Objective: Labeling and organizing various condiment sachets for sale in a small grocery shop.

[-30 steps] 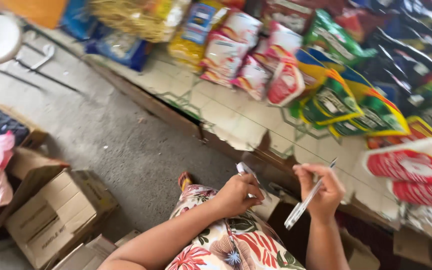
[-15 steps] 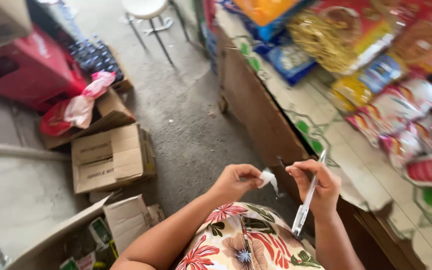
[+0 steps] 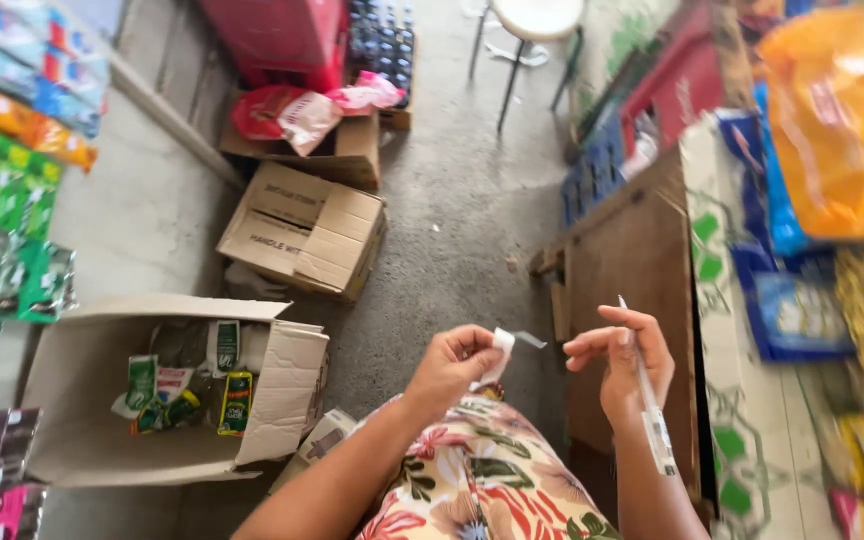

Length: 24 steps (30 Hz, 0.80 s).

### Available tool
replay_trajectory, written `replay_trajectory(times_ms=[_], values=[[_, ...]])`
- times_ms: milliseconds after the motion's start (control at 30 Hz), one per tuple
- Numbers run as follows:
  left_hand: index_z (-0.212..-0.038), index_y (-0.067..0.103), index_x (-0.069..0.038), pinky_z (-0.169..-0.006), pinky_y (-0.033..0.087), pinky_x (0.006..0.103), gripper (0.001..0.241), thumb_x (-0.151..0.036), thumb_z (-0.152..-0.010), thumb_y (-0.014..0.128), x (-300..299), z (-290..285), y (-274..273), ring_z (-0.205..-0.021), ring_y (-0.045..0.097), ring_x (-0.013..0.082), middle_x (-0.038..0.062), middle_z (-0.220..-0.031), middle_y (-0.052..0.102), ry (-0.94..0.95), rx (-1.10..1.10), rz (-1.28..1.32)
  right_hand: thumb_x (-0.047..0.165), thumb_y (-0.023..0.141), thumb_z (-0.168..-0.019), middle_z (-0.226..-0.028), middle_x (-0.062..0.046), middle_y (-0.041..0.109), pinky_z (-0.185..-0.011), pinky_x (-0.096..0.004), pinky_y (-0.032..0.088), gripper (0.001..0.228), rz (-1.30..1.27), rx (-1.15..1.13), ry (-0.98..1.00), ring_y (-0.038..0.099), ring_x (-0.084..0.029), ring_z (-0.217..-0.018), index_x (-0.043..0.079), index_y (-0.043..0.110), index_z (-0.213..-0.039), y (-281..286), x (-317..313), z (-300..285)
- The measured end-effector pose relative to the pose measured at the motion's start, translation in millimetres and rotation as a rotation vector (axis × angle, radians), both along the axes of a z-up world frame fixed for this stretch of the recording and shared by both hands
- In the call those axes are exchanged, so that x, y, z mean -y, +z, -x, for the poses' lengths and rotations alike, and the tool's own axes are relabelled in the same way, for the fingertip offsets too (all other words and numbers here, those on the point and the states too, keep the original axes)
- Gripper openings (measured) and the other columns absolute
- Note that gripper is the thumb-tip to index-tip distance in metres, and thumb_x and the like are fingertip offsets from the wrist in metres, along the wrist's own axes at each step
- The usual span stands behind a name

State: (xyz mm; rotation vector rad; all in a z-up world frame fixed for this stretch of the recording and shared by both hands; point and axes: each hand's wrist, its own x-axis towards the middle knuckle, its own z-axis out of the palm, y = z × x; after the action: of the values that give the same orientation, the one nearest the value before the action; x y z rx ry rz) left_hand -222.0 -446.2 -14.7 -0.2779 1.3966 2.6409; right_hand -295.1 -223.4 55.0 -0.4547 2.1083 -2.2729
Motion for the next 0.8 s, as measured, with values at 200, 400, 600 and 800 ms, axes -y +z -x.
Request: replay_trajectory(times_ms=[200,400,600,800], values=[[-0.103,0.072,-0.001,-0.058,0.041,0.0263,0.011,-0.011,-0.098,0.072,-10,19,29,-0.069,0.053,0.0085,-0.001,-0.084,0.067,0.117,0.101,0.122,0.035,0.059,-0.109,-0.084,-0.018,0.071,-0.063,-0.032,0.055,0.038,0.067,0.041,0.168,0.067,-0.022,-0.067,-0.001,0.061,-0.119,7,31,81],[-0.101,0.074,-0.001,-0.072,0.053,0.0244,0.016,-0.014,-0.093,0.076,-31,18,8,-0.078,0.061,0.0045,-0.003,-0.084,0.070,0.377,-0.037,0.402,0.022,0.060,-0.109,-0.086,-0.015,0.071,-0.068,-0.030,0.053,0.027,-0.068,0.062,0.444,0.065,-0.018,-0.074,-0.003,0.061,-0.116,0,89,127],[-0.104,0.073,0.000,-0.082,0.056,0.0265,0.018,-0.015,-0.093,0.074,-10,-29,3,-0.086,0.067,0.0063,0.002,-0.091,0.074,0.410,-0.065,0.453,0.019,0.052,-0.109,-0.081,-0.011,0.071,-0.067,-0.028,0.054,0.025,-0.194,0.127,0.779,0.066,-0.015,-0.070,-0.001,0.061,-0.120,-29,171,111],[-0.114,0.069,-0.003,-0.073,0.059,0.0273,0.018,-0.015,-0.099,0.070,41,-95,-10,-0.086,0.069,0.0088,0.006,-0.102,0.074,0.422,-0.045,-0.096,0.026,0.045,-0.109,-0.076,-0.008,0.070,-0.060,-0.026,0.054,0.034,-0.358,0.066,1.056,0.064,-0.012,-0.063,0.000,0.055,-0.128,-60,274,62]])
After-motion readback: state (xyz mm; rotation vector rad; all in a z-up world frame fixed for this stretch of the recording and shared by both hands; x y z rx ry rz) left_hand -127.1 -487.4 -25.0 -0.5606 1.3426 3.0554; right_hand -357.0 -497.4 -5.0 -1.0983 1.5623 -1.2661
